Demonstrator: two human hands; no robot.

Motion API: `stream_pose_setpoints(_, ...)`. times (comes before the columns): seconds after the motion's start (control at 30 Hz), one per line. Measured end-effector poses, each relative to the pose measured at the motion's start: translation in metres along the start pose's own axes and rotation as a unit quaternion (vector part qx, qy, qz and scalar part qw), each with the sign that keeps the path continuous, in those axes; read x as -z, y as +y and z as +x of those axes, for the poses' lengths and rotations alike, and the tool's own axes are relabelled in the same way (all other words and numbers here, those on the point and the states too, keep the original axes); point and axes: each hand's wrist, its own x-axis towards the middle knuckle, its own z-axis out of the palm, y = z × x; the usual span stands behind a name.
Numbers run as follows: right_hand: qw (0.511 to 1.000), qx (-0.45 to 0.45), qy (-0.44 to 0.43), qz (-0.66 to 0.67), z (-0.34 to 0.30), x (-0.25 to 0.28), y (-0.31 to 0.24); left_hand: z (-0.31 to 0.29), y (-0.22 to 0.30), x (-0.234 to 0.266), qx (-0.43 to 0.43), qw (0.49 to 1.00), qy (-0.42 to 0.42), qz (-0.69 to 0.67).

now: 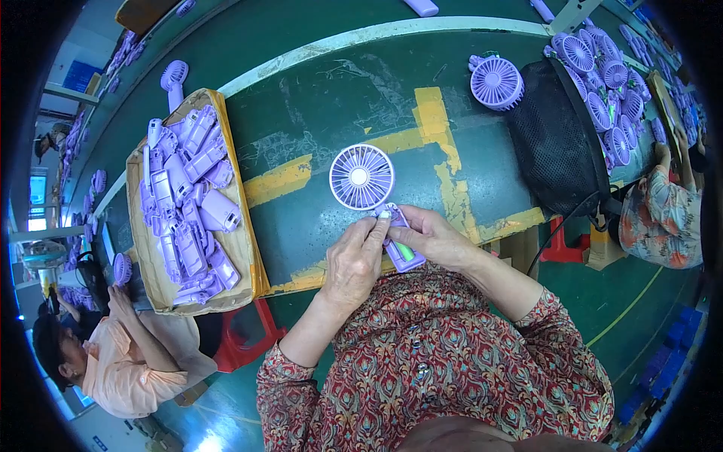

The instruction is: The person assembles small portable electronic fans by hand, attaching plastic parts and battery covers to fan housings.

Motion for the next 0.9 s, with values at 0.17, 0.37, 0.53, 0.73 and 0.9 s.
stream_pose_setpoints(0.17, 1.000, 0.000, 0.000, -0.016, 0.000, -0.002, 0.002, 0.001, 0.004, 0.002, -0.001, 1.000, -0.017, 0.020)
stream_pose_setpoints(0.37, 0.986, 0.024, 0.018, -0.165, 0.001, 0.003, 0.008, 0.008, 0.007, 0.010, -0.003, 0.997, -0.070, 0.026)
stream_pose_setpoints(0.53, 0.997, -0.042, -0.042, 0.053, -0.003, -0.005, -0.010, 0.004, 0.008, 0.011, 0.029, 0.998, -0.054, -0.001)
stream_pose_setpoints(0.73, 0.992, -0.065, 0.017, 0.106, 0.000, 0.000, 0.003, -0.001, 0.000, 0.000, 0.064, 0.996, 0.033, -0.048)
stream_pose_setpoints(0.9, 0.991, -0.065, 0.051, 0.107, 0.000, -0.007, -0.005, -0.020, 0.001, 0.009, 0.132, 0.983, 0.089, -0.087)
